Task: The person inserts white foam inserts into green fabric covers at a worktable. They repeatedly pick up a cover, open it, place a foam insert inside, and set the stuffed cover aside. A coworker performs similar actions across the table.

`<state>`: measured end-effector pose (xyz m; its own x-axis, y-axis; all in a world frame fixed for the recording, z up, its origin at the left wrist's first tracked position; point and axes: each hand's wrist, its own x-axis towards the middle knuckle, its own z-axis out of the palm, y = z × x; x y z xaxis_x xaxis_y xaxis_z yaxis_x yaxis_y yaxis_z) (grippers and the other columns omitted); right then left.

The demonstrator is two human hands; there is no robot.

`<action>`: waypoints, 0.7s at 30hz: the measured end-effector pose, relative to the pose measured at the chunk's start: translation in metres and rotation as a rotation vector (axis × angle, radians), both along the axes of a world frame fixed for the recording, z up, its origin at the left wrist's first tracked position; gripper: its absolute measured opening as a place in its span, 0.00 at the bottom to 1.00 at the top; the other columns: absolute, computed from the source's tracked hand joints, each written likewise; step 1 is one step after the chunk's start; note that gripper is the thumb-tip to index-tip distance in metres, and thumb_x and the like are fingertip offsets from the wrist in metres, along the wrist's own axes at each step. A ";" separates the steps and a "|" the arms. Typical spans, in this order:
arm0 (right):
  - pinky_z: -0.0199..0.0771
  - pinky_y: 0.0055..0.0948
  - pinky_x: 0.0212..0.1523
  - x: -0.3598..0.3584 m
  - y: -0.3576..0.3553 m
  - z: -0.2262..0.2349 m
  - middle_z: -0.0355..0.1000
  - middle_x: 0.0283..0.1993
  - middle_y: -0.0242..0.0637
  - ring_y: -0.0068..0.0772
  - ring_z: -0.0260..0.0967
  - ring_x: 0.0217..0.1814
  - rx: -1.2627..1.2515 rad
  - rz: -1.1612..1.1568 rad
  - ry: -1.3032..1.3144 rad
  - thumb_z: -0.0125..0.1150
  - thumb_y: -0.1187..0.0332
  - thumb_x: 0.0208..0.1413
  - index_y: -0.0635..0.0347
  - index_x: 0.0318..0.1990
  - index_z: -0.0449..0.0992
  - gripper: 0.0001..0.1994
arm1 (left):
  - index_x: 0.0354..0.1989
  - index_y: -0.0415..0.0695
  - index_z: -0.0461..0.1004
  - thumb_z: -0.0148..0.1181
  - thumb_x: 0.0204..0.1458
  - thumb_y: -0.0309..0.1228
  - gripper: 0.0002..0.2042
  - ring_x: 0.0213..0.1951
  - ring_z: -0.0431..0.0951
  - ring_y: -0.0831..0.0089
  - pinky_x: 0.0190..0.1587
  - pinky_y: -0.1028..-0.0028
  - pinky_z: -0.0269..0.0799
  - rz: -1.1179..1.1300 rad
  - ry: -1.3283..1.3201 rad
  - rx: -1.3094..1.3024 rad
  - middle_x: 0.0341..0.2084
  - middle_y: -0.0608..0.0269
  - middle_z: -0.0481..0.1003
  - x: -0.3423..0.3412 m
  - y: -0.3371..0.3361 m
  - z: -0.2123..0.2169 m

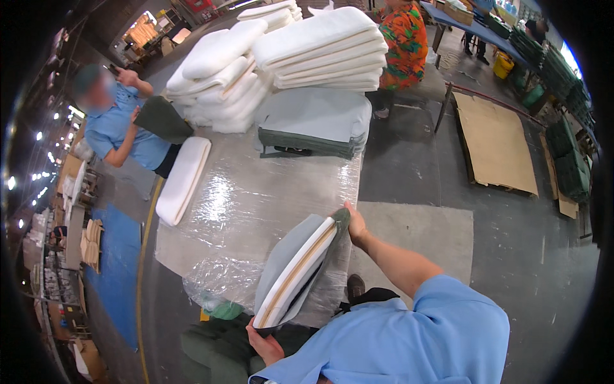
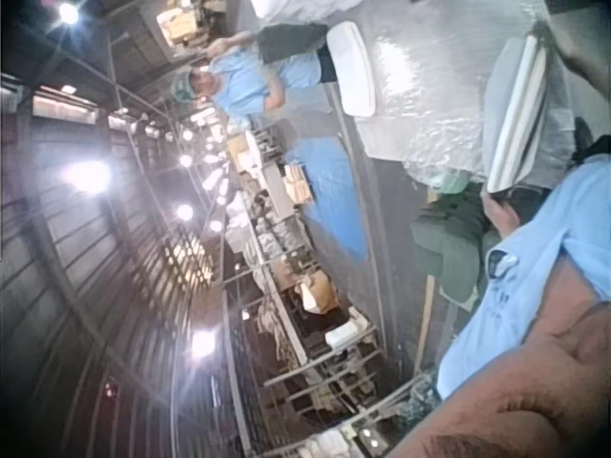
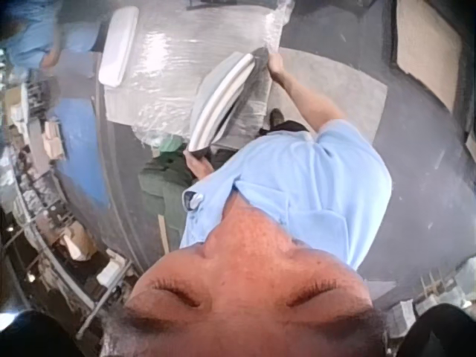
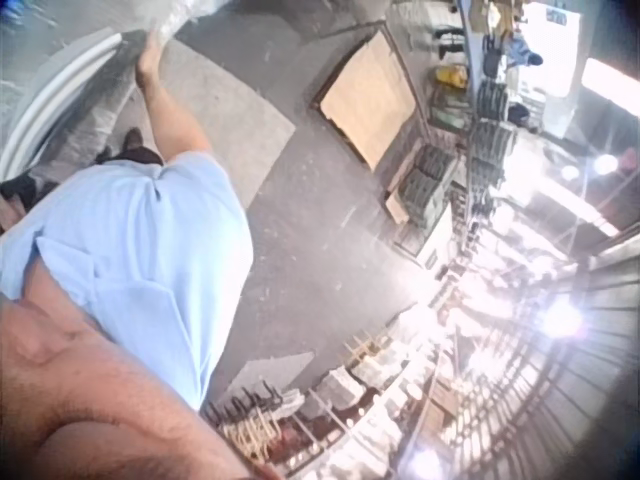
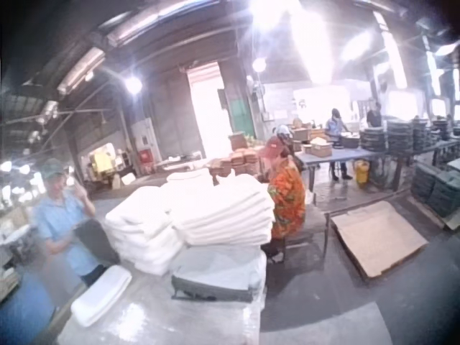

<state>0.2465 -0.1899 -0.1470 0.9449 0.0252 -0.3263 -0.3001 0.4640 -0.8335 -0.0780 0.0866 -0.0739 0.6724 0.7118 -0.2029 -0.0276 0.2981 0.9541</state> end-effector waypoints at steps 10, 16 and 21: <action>0.67 0.30 0.35 0.060 0.057 0.161 0.71 0.27 0.30 0.26 0.66 0.29 0.031 -0.052 -0.311 0.50 0.45 0.75 0.58 0.28 0.75 0.28 | 0.72 0.37 0.66 0.49 0.75 0.44 0.26 0.70 0.69 0.57 0.72 0.59 0.63 -0.043 -0.028 -0.061 0.68 0.50 0.70 0.040 0.027 -0.005; 0.61 0.29 0.33 0.041 0.077 0.234 0.66 0.25 0.27 0.21 0.61 0.30 -0.214 0.007 -0.725 0.50 0.52 0.76 0.62 0.26 0.72 0.27 | 0.73 0.38 0.65 0.59 0.70 0.49 0.32 0.71 0.68 0.56 0.73 0.58 0.62 -0.311 -0.232 0.732 0.69 0.48 0.70 0.124 -0.006 0.146; 0.64 0.29 0.35 0.006 0.103 0.252 0.71 0.27 0.34 0.25 0.65 0.31 -0.334 0.141 -0.956 0.45 0.50 0.77 0.65 0.28 0.75 0.29 | 0.72 0.37 0.66 0.73 0.58 0.50 0.40 0.66 0.74 0.52 0.69 0.60 0.67 -0.402 -0.274 1.157 0.65 0.45 0.73 0.138 -0.039 0.233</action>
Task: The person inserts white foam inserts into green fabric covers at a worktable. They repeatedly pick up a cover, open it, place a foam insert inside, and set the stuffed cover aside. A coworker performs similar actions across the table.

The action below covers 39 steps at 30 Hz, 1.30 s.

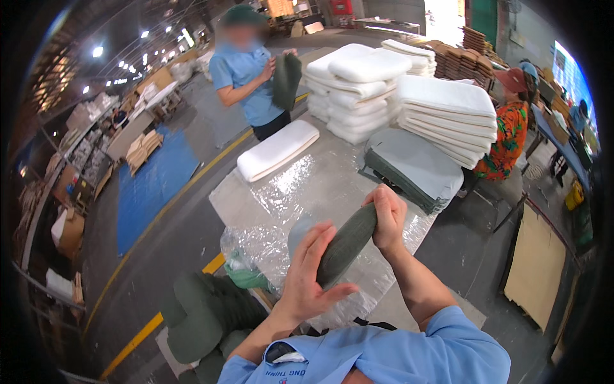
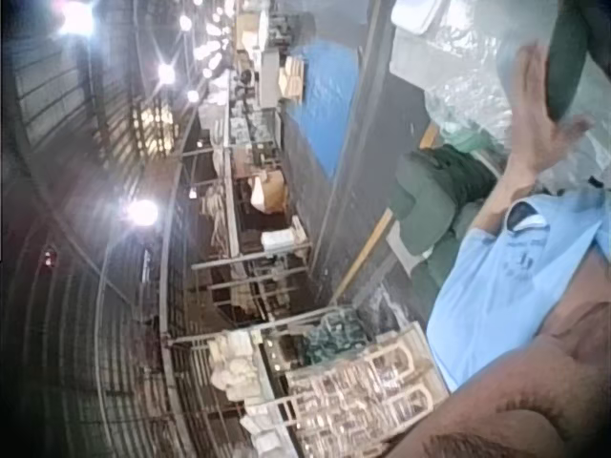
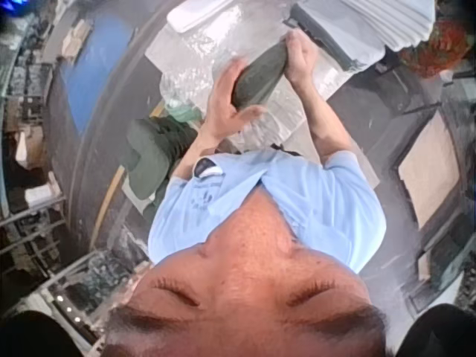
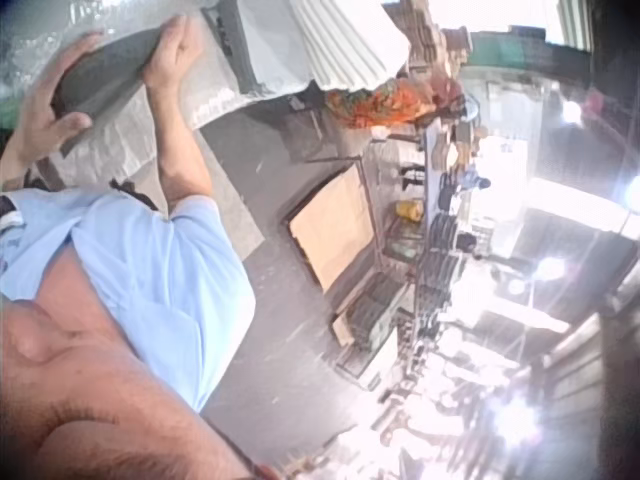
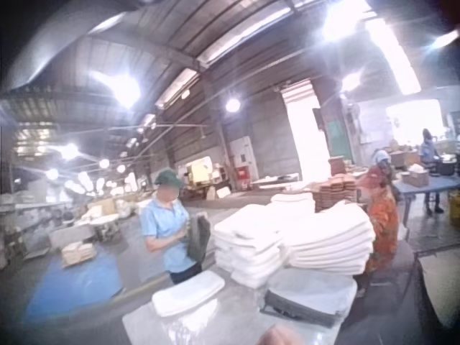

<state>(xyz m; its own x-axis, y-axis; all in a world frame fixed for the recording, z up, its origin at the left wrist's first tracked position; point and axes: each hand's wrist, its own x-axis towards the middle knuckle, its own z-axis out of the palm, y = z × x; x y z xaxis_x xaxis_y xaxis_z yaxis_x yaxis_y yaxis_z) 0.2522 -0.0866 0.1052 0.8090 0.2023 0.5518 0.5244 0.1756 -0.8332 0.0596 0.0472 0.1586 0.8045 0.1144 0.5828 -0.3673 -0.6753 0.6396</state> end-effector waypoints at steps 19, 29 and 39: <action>0.76 0.45 0.44 -0.089 0.126 -0.073 0.77 0.34 0.46 0.58 0.76 0.37 -0.039 0.408 -0.182 0.36 0.45 0.76 0.62 0.37 0.80 0.31 | 0.69 0.30 0.68 0.77 0.54 0.53 0.44 0.63 0.77 0.52 0.66 0.59 0.71 0.469 -0.066 -0.560 0.62 0.37 0.75 -0.190 0.052 -0.085; 0.74 0.46 0.43 -0.116 0.097 -0.155 0.74 0.31 0.42 0.54 0.74 0.37 -0.286 0.427 -0.185 0.50 0.56 0.69 0.54 0.34 0.77 0.16 | 0.45 0.34 0.83 0.79 0.40 0.27 0.21 0.41 0.85 0.67 0.47 0.68 0.79 0.944 0.726 -0.430 0.35 0.58 0.86 -0.405 0.041 -0.113; 0.69 0.45 0.37 -0.114 0.083 -0.215 0.70 0.27 0.47 0.53 0.68 0.31 -0.356 0.332 0.138 0.49 0.52 0.71 0.59 0.27 0.73 0.23 | 0.42 0.34 0.84 0.77 0.52 0.32 0.15 0.39 0.83 0.72 0.46 0.69 0.77 0.989 0.560 -0.542 0.36 0.58 0.86 -0.425 0.016 -0.144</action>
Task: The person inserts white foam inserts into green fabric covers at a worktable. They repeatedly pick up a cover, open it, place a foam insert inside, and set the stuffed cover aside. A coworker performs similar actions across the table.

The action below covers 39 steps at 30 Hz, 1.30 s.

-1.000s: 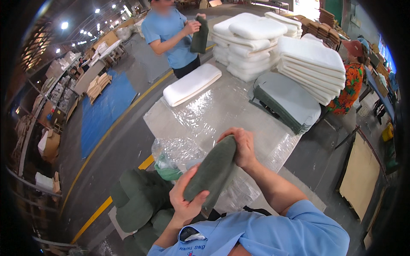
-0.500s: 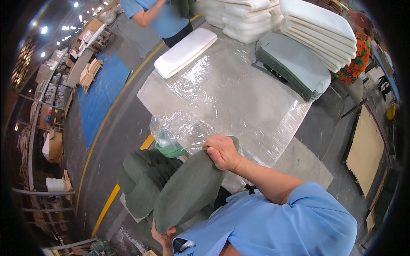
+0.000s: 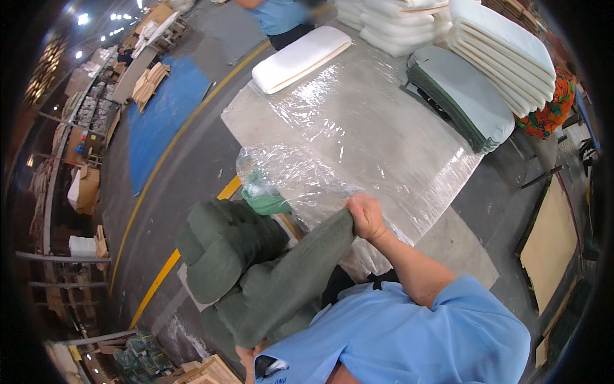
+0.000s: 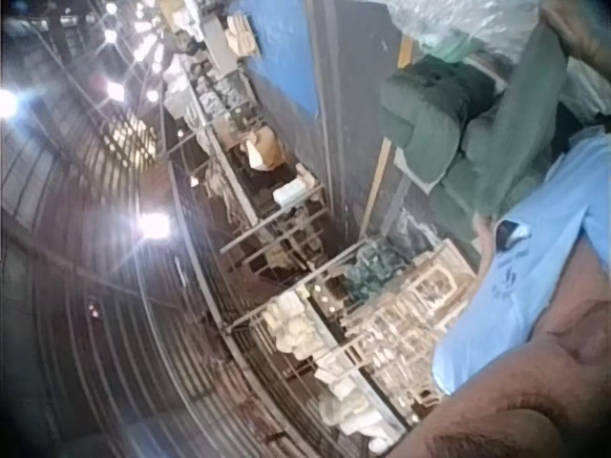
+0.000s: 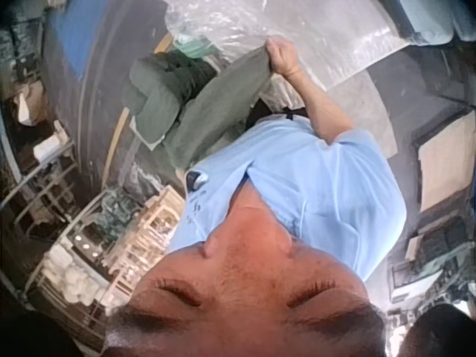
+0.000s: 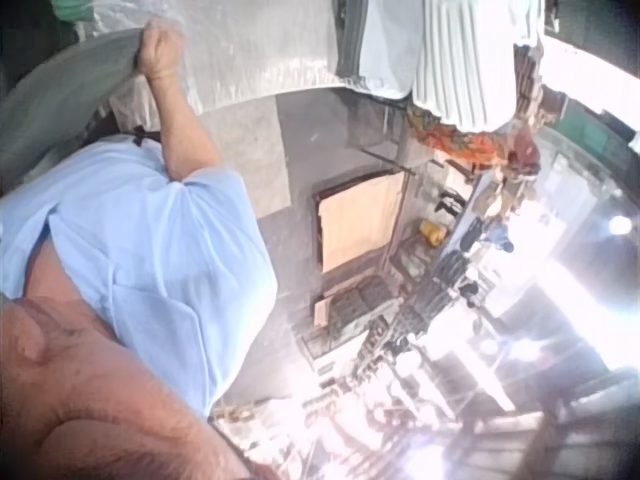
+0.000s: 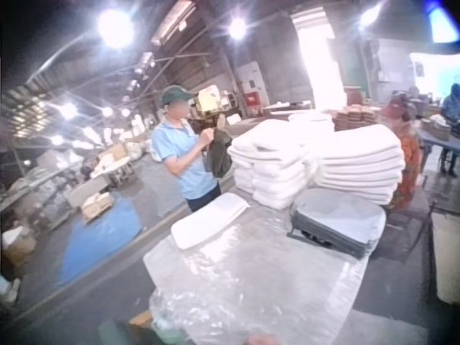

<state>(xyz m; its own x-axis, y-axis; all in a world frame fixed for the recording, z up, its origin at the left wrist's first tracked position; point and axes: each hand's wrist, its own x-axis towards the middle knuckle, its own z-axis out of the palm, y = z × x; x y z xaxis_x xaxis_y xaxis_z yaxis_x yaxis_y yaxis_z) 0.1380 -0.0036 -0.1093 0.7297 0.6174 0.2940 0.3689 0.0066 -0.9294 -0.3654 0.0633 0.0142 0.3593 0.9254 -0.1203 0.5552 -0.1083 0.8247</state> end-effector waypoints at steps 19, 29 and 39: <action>0.75 0.35 0.57 0.099 -0.041 0.104 0.72 0.64 0.34 0.33 0.71 0.58 0.012 0.472 0.883 0.49 0.48 0.77 0.50 0.70 0.72 0.24 | 0.71 0.58 0.70 0.56 0.70 0.39 0.22 0.69 0.67 0.57 0.60 0.38 0.70 0.144 -0.274 -0.707 0.72 0.66 0.66 0.153 0.101 -0.020; 0.56 0.38 0.76 0.201 -0.063 0.094 0.71 0.69 0.43 0.39 0.62 0.73 -0.106 0.007 0.427 0.35 0.41 0.79 0.52 0.69 0.74 0.31 | 0.73 0.53 0.64 0.53 0.70 0.56 0.30 0.42 0.80 0.65 0.44 0.64 0.81 -0.268 -0.087 -1.313 0.45 0.50 0.79 0.262 -0.011 -0.072; 0.59 0.33 0.75 0.216 -0.092 0.096 0.58 0.82 0.33 0.33 0.61 0.76 -0.108 0.204 0.380 0.66 0.67 0.63 0.50 0.72 0.74 0.28 | 0.82 0.39 0.34 0.77 0.57 0.43 0.59 0.72 0.64 0.60 0.72 0.67 0.61 -0.900 0.124 -0.993 0.72 0.41 0.61 0.296 -0.021 -0.057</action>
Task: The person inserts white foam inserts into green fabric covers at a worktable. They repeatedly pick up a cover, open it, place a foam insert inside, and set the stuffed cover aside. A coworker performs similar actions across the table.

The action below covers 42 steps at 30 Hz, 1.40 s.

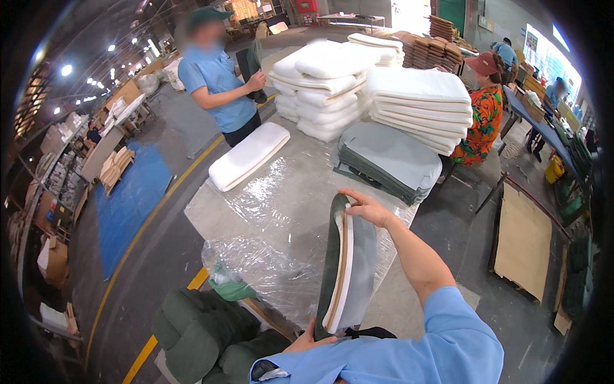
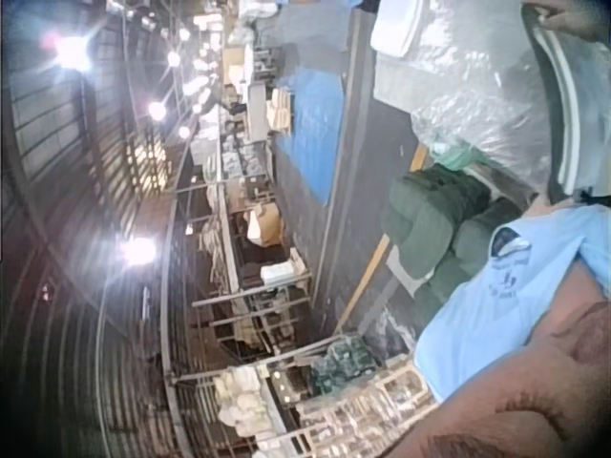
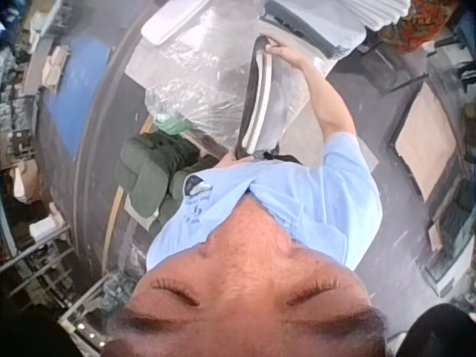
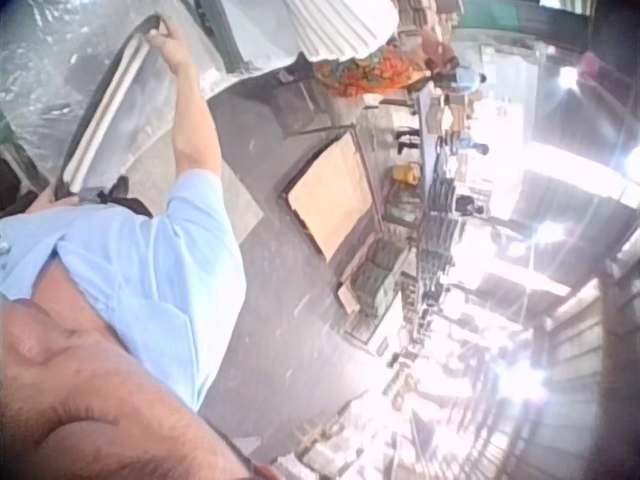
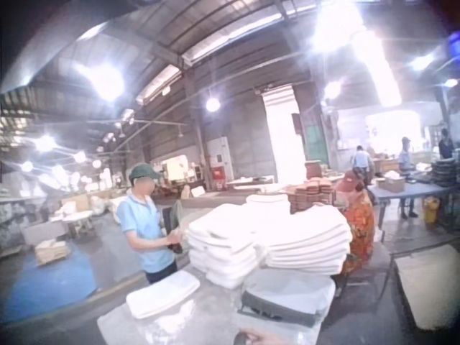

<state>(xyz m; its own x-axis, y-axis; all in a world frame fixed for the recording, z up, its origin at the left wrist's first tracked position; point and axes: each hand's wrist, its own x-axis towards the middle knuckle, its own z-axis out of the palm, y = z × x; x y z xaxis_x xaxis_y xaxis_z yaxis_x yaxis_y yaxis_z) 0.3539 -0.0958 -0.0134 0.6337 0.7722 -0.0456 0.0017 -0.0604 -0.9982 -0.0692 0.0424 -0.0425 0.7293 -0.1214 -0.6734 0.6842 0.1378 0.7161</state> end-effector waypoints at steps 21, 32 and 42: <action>0.75 0.35 0.57 -0.011 0.093 -0.029 0.79 0.50 0.41 0.39 0.77 0.53 0.088 -0.183 -0.381 0.62 0.67 0.70 0.62 0.49 0.81 0.09 | 0.71 0.46 0.71 0.58 0.71 0.40 0.23 0.36 0.77 0.78 0.41 0.74 0.75 -0.006 -0.780 0.580 0.33 0.66 0.80 0.320 0.139 0.092; 0.77 0.35 0.46 -0.024 0.092 -0.074 0.82 0.40 0.36 0.34 0.77 0.44 0.153 -0.366 -0.256 0.66 0.72 0.66 0.64 0.44 0.83 0.05 | 0.68 0.48 0.75 0.50 0.70 0.60 0.31 0.46 0.80 0.71 0.53 0.68 0.77 -0.664 -0.268 0.162 0.47 0.55 0.84 0.456 0.077 0.053; 0.78 0.41 0.50 -0.031 0.106 -0.055 0.81 0.45 0.40 0.45 0.79 0.49 0.106 -0.367 -0.446 0.66 0.71 0.64 0.61 0.44 0.81 0.05 | 0.60 0.42 0.80 0.52 0.73 0.44 0.20 0.42 0.81 0.74 0.49 0.69 0.79 0.140 -0.756 0.235 0.42 0.57 0.84 0.425 0.101 0.032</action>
<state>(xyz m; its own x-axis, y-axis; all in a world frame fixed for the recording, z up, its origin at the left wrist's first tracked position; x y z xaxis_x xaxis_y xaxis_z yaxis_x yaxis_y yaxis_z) 0.3230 0.0106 -0.0687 0.8008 0.4843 0.3524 0.4210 -0.0366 -0.9063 0.3554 0.1432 -0.0107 0.9959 0.0890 0.0128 -0.0105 -0.0258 0.9996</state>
